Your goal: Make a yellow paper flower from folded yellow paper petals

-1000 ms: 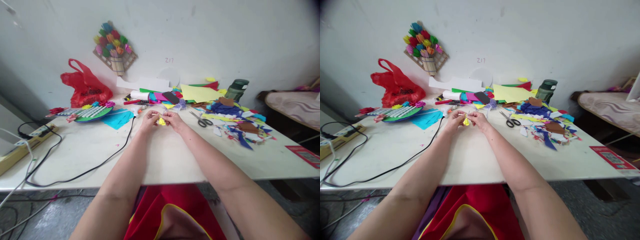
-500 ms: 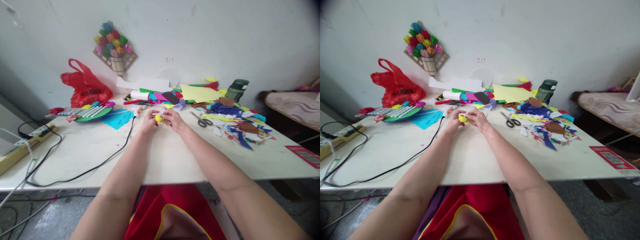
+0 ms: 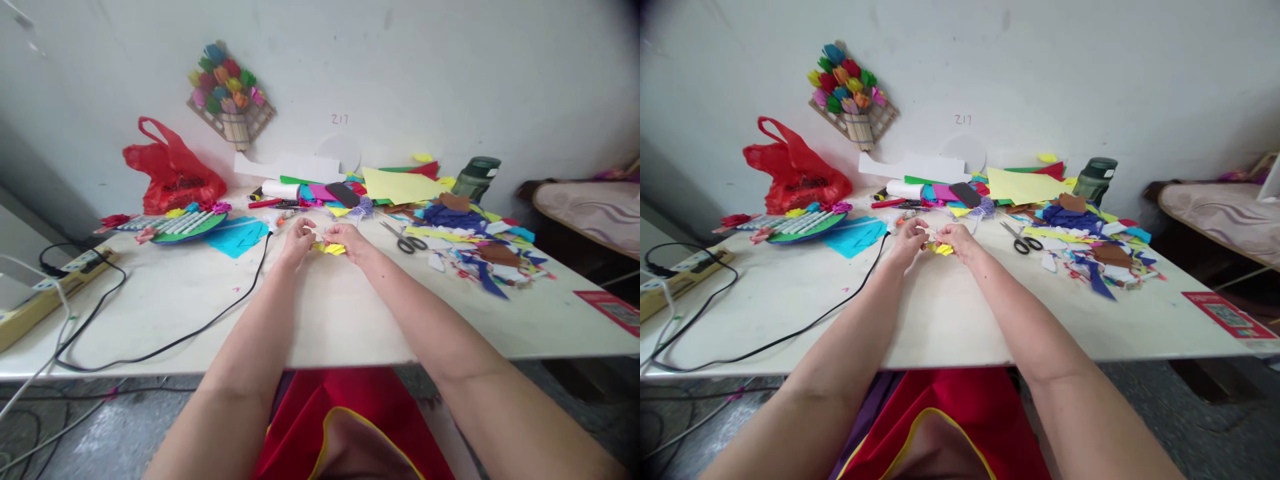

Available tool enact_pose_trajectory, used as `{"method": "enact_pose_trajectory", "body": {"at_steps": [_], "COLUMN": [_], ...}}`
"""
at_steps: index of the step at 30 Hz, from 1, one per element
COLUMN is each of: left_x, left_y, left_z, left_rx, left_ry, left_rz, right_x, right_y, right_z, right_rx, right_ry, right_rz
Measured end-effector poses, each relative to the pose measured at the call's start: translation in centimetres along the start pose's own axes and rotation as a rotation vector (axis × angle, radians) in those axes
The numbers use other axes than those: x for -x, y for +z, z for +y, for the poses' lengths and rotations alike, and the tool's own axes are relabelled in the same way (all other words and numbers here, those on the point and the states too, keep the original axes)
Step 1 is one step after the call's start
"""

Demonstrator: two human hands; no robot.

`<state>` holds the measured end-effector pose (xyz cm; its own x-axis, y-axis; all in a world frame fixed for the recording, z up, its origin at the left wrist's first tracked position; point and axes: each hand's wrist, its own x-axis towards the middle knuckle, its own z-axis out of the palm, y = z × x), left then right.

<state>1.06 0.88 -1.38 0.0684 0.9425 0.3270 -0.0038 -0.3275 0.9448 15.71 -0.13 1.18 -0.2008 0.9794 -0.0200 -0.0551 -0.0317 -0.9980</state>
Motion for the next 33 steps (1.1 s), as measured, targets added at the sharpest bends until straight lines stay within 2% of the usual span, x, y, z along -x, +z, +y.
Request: {"method": "enact_pose_trajectory", "body": {"at_steps": [10, 20, 27, 33], "left_x": [0.2, -0.2, 0.2, 0.1], "left_y": [0.0, -0.2, 0.6, 0.9], "left_z": [0.2, 0.0, 0.9, 0.4], "left_rx": [-0.199, -0.316, -0.374, -0.477], "left_ry": [0.013, 0.161, 0.184, 0.256], "left_rz": [-0.069, -0.02, -0.024, -0.062], "right_x": [0.2, 0.3, -0.2, 0.0], "right_y": [0.2, 0.2, -0.1, -0.1], "right_z": [0.7, 0.8, 1.0, 0.7], "right_rx": [0.186, 0.172, 0.271, 0.352], "right_ry": [0.071, 0.07, 0.05, -0.013], "right_rz": [0.068, 0.092, 0.036, -0.048]}}
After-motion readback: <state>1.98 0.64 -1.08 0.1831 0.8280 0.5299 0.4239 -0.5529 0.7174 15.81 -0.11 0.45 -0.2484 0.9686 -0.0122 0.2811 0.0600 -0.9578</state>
